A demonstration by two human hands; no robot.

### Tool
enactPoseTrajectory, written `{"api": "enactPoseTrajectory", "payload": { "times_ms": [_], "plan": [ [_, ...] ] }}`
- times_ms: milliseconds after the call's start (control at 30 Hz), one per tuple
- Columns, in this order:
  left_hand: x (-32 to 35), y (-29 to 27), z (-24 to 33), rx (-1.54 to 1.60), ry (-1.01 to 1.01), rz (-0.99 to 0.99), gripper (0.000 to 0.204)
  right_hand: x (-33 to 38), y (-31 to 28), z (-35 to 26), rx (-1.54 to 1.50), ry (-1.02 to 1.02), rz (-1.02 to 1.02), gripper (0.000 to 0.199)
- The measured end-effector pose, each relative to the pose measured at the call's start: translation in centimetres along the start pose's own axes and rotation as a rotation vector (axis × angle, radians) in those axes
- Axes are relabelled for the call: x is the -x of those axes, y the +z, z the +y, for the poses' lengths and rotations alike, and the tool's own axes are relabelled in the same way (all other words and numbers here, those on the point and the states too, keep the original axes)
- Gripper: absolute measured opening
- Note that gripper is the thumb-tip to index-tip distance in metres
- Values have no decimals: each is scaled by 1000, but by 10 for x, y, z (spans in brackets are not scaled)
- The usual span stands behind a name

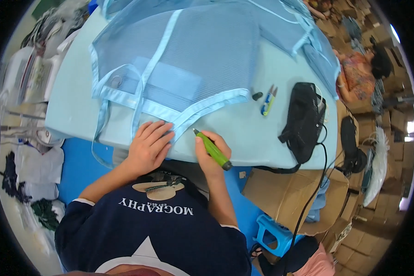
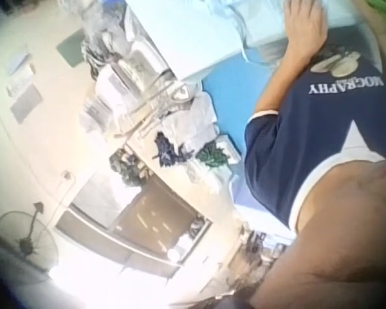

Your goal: Marking specific locations on blue mesh bags with a marker and applying adhesive with a glue gun.

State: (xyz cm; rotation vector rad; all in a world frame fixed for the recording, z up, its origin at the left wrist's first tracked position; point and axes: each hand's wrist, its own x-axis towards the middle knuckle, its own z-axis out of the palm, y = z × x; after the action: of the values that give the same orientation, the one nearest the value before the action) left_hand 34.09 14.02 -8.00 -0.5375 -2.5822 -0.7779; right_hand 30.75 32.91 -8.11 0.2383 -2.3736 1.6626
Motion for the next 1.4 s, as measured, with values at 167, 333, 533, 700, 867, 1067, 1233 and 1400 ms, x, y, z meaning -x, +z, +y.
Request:
{"api": "enactPoseTrajectory", "payload": {
  "times_ms": [167, 333, 533, 700, 867, 1067, 1233, 1400],
  "plan": [
    [6, 6, -3, 21, -67, 55, 32, -4, 13, 1, -75, 54, -88, 18],
    [8, 2, -1, -3, -61, 49, 33, -1, 25, 3, -30, 22, -108, 18],
    [9, 4, -2, -12, -58, 72, 32, 0, 36, 3, 16, -92, -150, 18],
    [8, 5, -2, -13, -71, 87, 30, -6, 35, -1, 45, -59, -155, 21],
    [8, 5, -3, -16, -73, 88, 30, -11, 37, -3, 96, -94, -101, 20],
    [8, 5, -3, -17, -72, 86, 29, -11, 32, 1, 54, -95, -180, 20],
    [7, 5, -1, -27, -47, 85, 29, -12, 32, -4, 61, -182, -229, 20],
    [9, 0, -1, 0, -70, 57, 33, -14, 34, 1, 61, -178, -110, 24]
  ]
}}
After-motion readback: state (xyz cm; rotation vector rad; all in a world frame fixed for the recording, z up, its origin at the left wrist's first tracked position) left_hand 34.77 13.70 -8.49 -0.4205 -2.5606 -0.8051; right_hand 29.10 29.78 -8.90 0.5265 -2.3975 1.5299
